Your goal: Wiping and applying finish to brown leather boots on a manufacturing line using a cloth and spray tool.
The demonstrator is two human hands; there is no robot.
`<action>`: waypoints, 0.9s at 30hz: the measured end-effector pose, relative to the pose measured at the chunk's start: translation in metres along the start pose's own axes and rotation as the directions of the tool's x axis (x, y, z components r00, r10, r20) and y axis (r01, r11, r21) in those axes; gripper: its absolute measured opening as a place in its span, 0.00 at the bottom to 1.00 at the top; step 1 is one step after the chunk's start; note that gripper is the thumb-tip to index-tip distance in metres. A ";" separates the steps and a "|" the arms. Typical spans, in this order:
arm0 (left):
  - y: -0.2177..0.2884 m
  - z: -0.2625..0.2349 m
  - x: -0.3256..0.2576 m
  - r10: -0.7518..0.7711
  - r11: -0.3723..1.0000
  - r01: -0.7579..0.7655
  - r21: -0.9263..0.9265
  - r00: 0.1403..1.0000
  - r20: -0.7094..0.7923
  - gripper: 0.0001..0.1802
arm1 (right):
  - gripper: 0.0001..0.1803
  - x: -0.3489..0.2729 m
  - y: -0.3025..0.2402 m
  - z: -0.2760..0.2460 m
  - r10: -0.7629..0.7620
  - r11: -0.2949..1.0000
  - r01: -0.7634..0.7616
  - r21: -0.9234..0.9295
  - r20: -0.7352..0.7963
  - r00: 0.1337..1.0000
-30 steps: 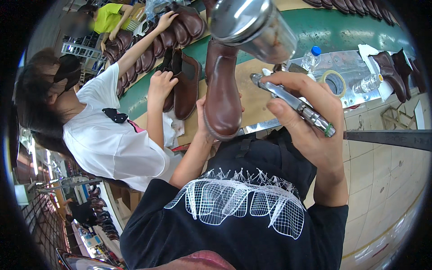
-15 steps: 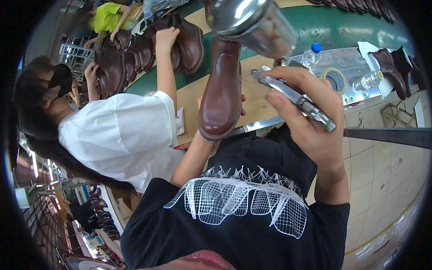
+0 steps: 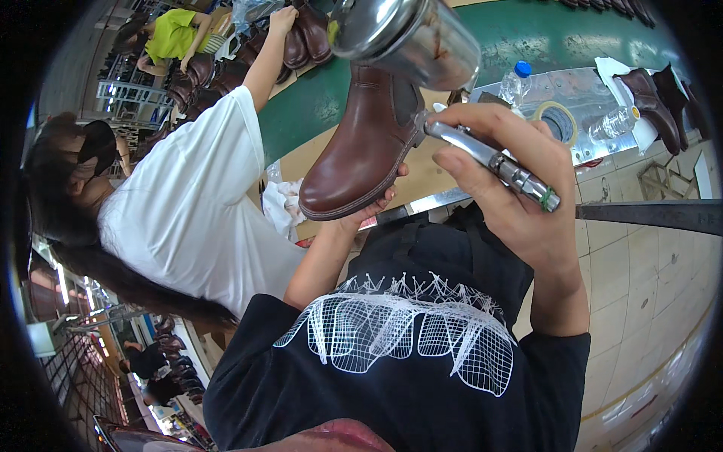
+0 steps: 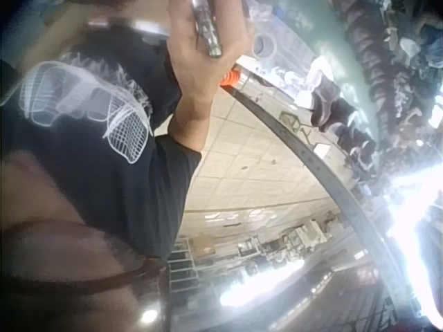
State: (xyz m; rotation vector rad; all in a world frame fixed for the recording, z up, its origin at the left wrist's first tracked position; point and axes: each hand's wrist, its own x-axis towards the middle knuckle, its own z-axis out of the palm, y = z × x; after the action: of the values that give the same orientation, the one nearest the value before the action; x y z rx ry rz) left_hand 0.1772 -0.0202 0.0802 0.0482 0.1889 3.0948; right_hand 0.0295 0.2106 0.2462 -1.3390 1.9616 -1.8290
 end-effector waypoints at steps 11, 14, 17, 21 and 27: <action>0.010 -0.011 0.001 -0.096 0.994 0.099 -0.038 0.993 0.068 0.40 | 0.14 -0.015 0.002 -0.015 -0.017 0.985 0.045 -0.170 0.160 0.987; 0.007 -0.007 0.007 -0.041 0.997 0.038 0.075 0.998 0.050 0.41 | 0.14 -0.009 0.000 -0.013 -0.074 0.990 0.081 -0.115 0.062 0.995; 0.004 -0.004 0.011 -0.050 0.998 0.052 -0.022 0.994 0.102 0.40 | 0.13 -0.009 0.005 -0.019 -0.075 0.977 0.106 -0.184 0.167 0.983; 0.005 -0.005 0.023 -0.031 0.991 0.047 -0.129 0.992 0.119 0.38 | 0.13 -0.022 0.023 -0.028 -0.002 0.976 0.053 -0.213 0.233 0.972; 0.009 -0.017 0.046 -0.097 0.985 0.113 -0.133 0.988 0.117 0.37 | 0.14 -0.003 0.032 -0.035 -0.007 0.992 0.022 -0.123 0.116 0.993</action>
State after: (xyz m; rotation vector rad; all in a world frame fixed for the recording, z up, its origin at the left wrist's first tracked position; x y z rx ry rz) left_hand 0.1307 -0.0297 0.0656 0.1977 -0.0281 2.9801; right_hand -0.0066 0.2342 0.2262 -1.4629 2.0395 -1.6190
